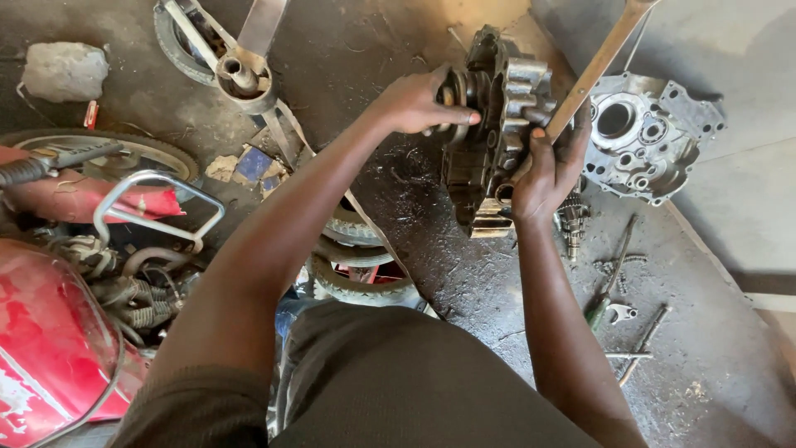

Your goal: Disassembling a motorcycle engine by removing internal gears and shafts from the crankcase

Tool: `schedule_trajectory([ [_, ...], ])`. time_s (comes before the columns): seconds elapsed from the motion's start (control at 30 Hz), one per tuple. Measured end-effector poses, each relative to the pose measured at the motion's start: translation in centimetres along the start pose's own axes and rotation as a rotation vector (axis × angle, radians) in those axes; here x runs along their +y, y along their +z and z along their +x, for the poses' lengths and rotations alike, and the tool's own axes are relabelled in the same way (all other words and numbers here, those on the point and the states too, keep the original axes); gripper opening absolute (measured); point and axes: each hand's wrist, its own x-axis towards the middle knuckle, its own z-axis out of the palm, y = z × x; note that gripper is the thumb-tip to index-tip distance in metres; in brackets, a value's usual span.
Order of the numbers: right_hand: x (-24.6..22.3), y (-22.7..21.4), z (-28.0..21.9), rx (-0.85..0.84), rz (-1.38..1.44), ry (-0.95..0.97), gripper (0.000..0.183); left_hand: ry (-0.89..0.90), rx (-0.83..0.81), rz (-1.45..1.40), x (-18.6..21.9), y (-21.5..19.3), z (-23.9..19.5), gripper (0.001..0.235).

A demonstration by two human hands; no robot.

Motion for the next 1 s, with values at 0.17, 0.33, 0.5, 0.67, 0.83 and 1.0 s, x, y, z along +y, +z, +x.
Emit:
schedule_trajectory([
  [0.17, -0.7, 0.1, -0.1, 0.005, -0.094, 0.002, 0.061, -0.038, -0.115, -0.055, 0.6, -1.6, -0.3, 0.105],
  [0.33, -1.2, 0.3, -0.1, -0.003, -0.21, -0.024, 0.061, -0.203, -0.186, -0.212, 1.9, -3.1, -1.5, 0.108],
  [0.5, -0.5, 0.0, -0.1, 0.008, -0.06, 0.028, 0.064, 0.066, -0.034, -0.067, -0.3, -1.1, -1.2, 0.122],
  [0.67, -0.4, -0.1, -0.3, 0.037, 0.006, 0.102, 0.065, 0.15, 0.144, 0.154, -1.0, 1.3, -0.2, 0.132],
  [0.83, -0.4, -0.2, -0.2, 0.013, -0.028, 0.063, 0.065, 0.203, 0.163, 0.045, 0.1, 0.4, 0.1, 0.11],
  [1.0, -1.3, 0.5, -0.1, -0.011, -0.124, -0.019, 0.058, 0.287, 0.083, 0.107, 0.4, -0.1, 1.9, 0.102],
])
